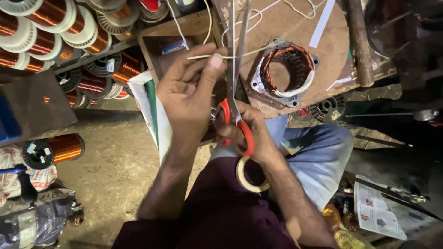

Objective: The person sits on the floor and works on a motor stator, using scissors to cut a green strip and applying it to the copper windings. They then use masking tape to secure the windings and a wooden stick to adjust the components.

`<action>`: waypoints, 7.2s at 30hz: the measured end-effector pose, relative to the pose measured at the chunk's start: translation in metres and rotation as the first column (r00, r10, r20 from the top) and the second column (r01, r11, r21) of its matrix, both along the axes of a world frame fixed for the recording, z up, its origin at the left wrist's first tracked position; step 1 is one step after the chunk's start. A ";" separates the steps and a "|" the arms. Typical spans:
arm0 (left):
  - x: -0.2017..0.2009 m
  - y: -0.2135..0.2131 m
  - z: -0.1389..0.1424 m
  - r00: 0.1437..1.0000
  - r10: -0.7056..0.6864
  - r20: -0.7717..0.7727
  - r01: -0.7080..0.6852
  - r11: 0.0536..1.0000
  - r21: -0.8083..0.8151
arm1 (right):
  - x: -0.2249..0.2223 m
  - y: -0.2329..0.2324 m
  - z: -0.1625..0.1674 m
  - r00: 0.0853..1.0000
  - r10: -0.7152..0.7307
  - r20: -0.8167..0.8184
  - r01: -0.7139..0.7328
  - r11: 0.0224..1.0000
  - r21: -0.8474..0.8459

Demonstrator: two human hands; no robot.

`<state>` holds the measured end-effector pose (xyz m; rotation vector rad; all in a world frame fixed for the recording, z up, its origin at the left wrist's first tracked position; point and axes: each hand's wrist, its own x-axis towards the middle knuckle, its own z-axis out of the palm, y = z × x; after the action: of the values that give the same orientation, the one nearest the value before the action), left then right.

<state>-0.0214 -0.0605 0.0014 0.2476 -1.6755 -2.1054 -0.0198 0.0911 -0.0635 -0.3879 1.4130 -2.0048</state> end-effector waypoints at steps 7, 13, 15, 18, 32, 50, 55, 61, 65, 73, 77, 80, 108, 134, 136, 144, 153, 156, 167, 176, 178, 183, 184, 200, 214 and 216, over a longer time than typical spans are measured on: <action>0.000 -0.002 -0.012 1.000 -0.021 -0.014 0.020 0.997 -0.075 | 0.043 0.081 -0.011 0.996 0.034 -0.077 -0.003 0.929 0.371; -0.003 0.022 -0.025 0.984 -0.173 0.043 0.177 0.977 -0.119 | 0.111 0.208 0.004 0.911 0.320 0.260 -0.412 0.715 0.564; -0.002 0.038 -0.025 0.947 -0.309 0.092 0.319 0.938 -0.132 | 0.131 0.224 0.002 0.883 0.469 0.000 -0.297 0.560 0.773; -0.001 0.070 -0.015 0.914 -0.403 0.040 0.337 0.703 -0.627 | 0.141 0.226 0.002 0.905 0.347 0.246 -0.303 0.119 0.945; 0.001 0.128 0.001 0.869 -0.485 -0.096 0.135 0.419 -0.898 | 0.033 0.151 0.025 0.743 -0.489 -0.457 0.651 0.688 0.321; 0.041 0.134 0.005 0.961 -0.275 0.006 0.274 0.959 0.071 | 0.033 0.154 0.035 0.512 -0.559 -0.652 0.673 0.733 -0.100; 0.044 0.141 0.012 0.958 -0.287 -0.028 0.288 0.951 0.113 | 0.032 0.151 0.056 0.488 -0.512 -0.707 0.685 0.726 -0.052; 0.046 0.139 0.013 0.964 -0.264 -0.042 0.266 0.960 0.088 | 0.031 0.148 0.062 0.473 -0.484 -0.736 0.687 0.726 -0.036; 0.047 0.139 0.010 0.962 -0.266 -0.055 0.270 0.958 0.094 | 0.031 0.148 0.061 0.482 -0.494 -0.723 0.693 0.721 -0.031; 0.047 0.138 0.003 0.956 -0.275 -0.104 0.282 0.958 0.058 | 0.028 0.152 0.063 0.471 -0.432 -0.769 0.672 0.741 -0.005; 0.048 0.138 0.001 0.951 -0.286 -0.114 0.290 0.957 0.023 | 0.025 0.156 0.064 0.454 -0.401 -0.796 0.668 0.744 0.006; 0.049 0.138 0.001 0.951 -0.291 -0.107 0.294 0.956 0.012 | 0.025 0.156 0.064 0.459 -0.402 -0.792 0.668 0.744 0.009; 0.037 0.110 -0.024 0.973 -0.214 -0.081 0.176 0.925 -0.337 | 0.000 0.137 0.030 0.557 -0.384 -0.736 0.601 0.798 0.039; 0.030 0.095 -0.033 0.911 -0.227 0.344 0.384 0.772 -0.507 | 0.049 0.127 0.041 0.652 -0.208 -0.729 0.461 0.872 0.164; 0.036 0.088 -0.030 0.756 -0.436 0.488 0.527 0.848 -0.059 | 0.044 0.127 0.036 0.695 -0.106 -0.711 0.360 0.908 0.216; 0.018 0.072 -0.036 0.852 -0.263 0.453 0.448 0.815 -0.369 | -0.023 0.135 0.017 0.475 -0.106 -0.874 0.641 0.722 0.261; 0.007 0.051 -0.034 0.941 -0.288 0.180 0.335 0.703 -0.628 | -0.094 0.135 0.010 0.216 0.329 -0.919 0.537 0.746 0.393; 0.003 0.035 -0.043 0.962 -0.252 0.108 0.250 0.644 -0.723 | -0.092 0.132 0.007 0.170 0.340 -0.925 0.569 0.732 0.374; 0.016 0.022 -0.034 0.978 -0.206 -0.033 0.125 0.705 -0.698 | -0.071 0.142 0.016 0.333 0.096 -0.938 0.593 0.752 0.288; 0.053 0.088 -0.034 0.831 -0.552 0.061 0.428 0.566 -0.705 | 0.045 0.142 -0.005 0.891 -0.376 -0.254 0.453 0.756 0.472; 0.051 0.089 -0.046 0.818 -0.560 0.135 0.533 0.647 -0.546 | 0.057 0.144 0.003 0.854 -0.428 -0.296 0.520 0.726 0.449; 0.041 0.093 -0.062 0.871 -0.475 0.127 0.420 0.582 -0.696 | 0.055 0.158 0.038 0.807 -0.102 -0.582 0.516 0.601 0.610; 0.040 0.095 -0.062 0.888 -0.437 0.141 0.382 0.532 -0.756 | 0.050 0.158 0.043 0.771 -0.071 -0.633 0.552 0.571 0.608; 0.047 0.108 -0.057 0.790 -0.527 0.315 0.589 0.795 -0.147 | 0.031 0.141 0.021 0.679 -0.307 -0.667 0.663 0.647 0.376; 0.025 0.086 -0.046 0.817 -0.550 -0.174 -0.041 0.247 -0.968 | 0.063 0.147 0.003 0.721 -0.482 -0.497 0.680 0.627 0.379; 0.024 0.085 -0.043 0.826 -0.543 -0.151 0.005 0.275 -0.962 | 0.071 0.158 0.011 0.734 -0.396 -0.551 0.666 0.580 0.470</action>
<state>0.0028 0.0243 -0.0412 -0.9495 -2.3856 -0.8077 0.0507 0.2491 -0.0528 -0.0120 2.6440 -1.7330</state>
